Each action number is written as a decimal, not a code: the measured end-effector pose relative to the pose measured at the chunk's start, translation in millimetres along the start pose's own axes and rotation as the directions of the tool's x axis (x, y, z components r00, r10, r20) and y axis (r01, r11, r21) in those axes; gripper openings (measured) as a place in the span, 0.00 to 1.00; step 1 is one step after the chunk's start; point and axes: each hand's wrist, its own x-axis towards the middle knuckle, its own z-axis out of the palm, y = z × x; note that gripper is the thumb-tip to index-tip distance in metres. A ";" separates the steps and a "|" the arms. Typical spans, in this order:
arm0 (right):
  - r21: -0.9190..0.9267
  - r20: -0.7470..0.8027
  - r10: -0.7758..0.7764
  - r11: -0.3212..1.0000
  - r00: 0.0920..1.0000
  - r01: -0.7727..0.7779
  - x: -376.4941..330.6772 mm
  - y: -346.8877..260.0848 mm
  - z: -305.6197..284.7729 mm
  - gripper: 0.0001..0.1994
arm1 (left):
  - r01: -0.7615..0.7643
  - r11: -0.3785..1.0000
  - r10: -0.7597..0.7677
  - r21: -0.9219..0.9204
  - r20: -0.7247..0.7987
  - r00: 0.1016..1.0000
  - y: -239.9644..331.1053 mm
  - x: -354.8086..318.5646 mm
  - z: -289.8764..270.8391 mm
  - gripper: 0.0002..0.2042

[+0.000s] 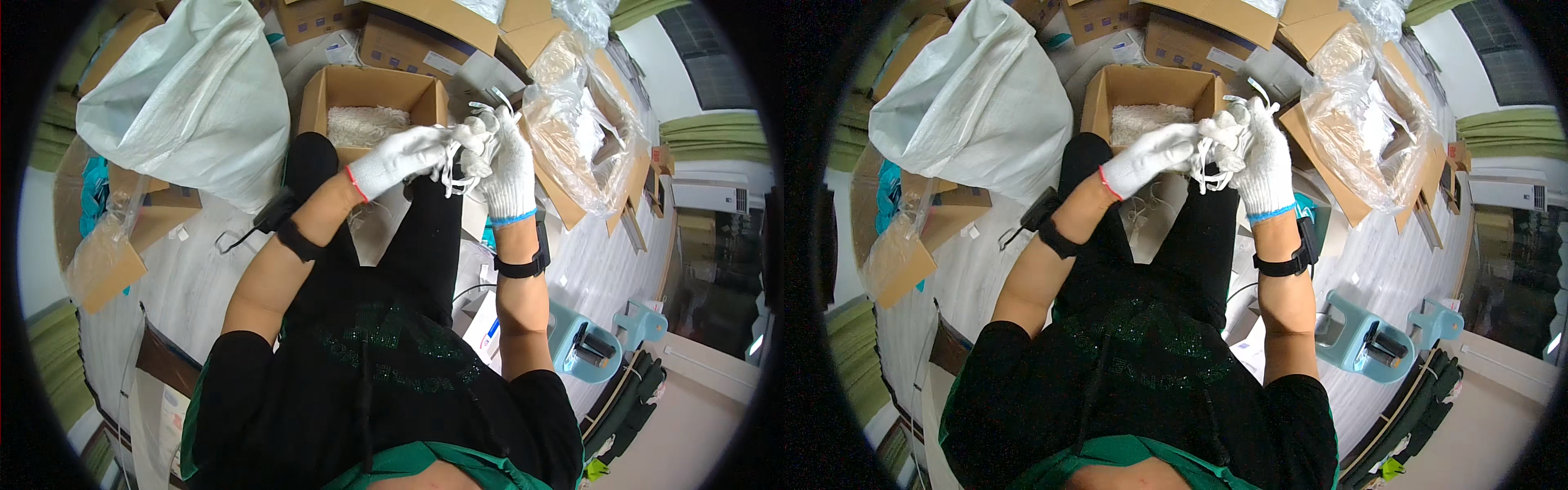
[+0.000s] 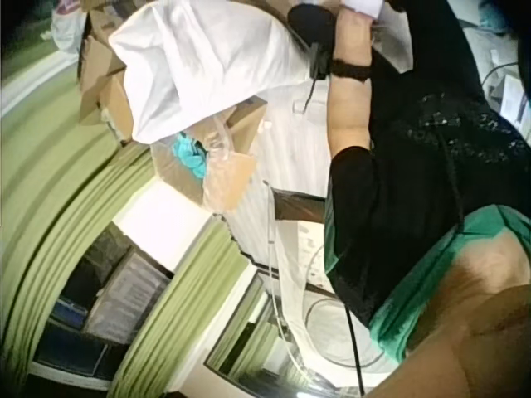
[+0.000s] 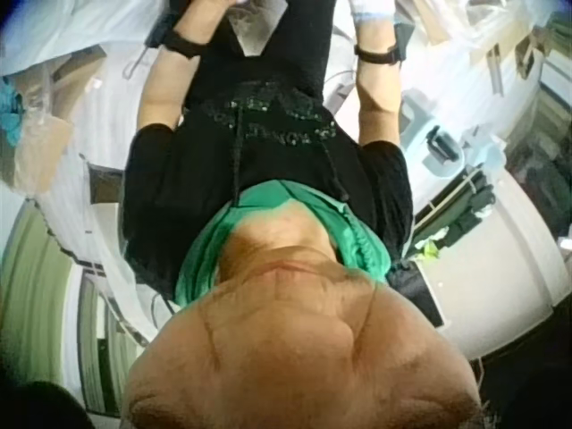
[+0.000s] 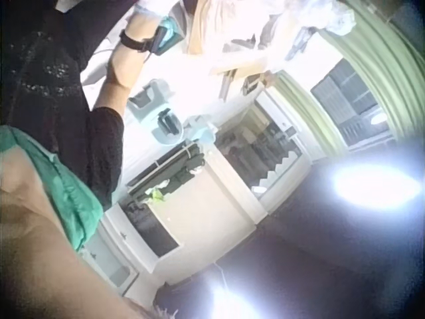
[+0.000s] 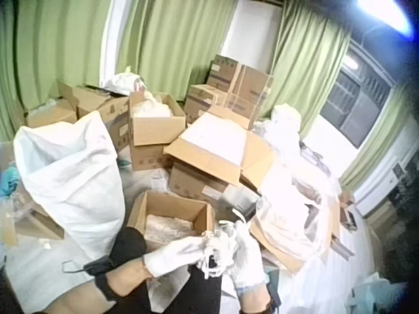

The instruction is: Packing face masks and components from boxes and bags into a specific white sack.

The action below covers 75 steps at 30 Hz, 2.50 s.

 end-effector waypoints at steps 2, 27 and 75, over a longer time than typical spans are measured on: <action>0.036 0.076 0.013 0.999 0.997 -0.015 -1.1 -1.6 -11.4 0.18 | 0.193 0.965 -0.194 -0.175 0.013 0.981 -2.9 5.9 11.4 0.24; 0.079 -0.046 -0.103 0.991 0.994 0.106 -13.4 -5.0 -29.3 0.15 | 0.438 0.886 -0.432 -0.150 0.077 0.899 -7.7 18.7 12.9 0.08; 0.299 -0.048 -0.554 0.786 0.831 0.541 8.3 -58.5 -2.0 0.25 | 0.277 -0.096 -0.139 -0.956 0.288 0.947 -58.1 33.5 22.4 0.10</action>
